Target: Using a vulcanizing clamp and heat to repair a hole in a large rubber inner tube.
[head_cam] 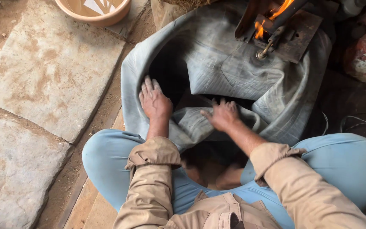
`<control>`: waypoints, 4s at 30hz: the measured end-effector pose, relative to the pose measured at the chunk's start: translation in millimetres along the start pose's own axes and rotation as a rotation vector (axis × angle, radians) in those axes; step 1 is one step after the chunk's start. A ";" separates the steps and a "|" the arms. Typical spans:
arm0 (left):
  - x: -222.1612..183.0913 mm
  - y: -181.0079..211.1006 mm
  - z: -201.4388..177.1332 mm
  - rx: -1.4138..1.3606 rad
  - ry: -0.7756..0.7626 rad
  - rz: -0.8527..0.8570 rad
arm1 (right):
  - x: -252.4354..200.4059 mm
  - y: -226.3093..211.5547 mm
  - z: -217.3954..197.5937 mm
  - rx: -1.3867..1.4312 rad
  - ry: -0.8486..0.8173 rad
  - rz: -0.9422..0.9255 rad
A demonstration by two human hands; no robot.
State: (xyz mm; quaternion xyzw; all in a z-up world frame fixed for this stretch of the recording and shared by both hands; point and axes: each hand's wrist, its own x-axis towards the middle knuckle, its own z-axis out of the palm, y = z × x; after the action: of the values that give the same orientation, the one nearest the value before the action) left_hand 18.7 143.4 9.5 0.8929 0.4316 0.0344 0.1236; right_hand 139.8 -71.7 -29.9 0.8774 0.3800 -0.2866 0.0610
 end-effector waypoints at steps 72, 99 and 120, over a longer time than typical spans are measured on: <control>30.1 61.6 -5.1 -0.363 0.385 -0.272 | 51.3 -32.8 -82.8 2.706 0.128 -0.098; 80.9 73.8 -10.9 -2.358 -0.373 -0.026 | -60.8 43.4 -1.3 1.102 -0.022 0.049; 2.3 43.0 -23.6 -0.289 0.176 -0.334 | 15.3 -8.2 -16.2 0.255 0.396 0.188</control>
State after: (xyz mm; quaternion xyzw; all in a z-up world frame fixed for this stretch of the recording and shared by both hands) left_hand 49.0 124.0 42.9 0.7756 0.5731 0.1528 0.2159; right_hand 149.8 -51.0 -24.0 0.9485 0.2622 -0.1475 -0.0994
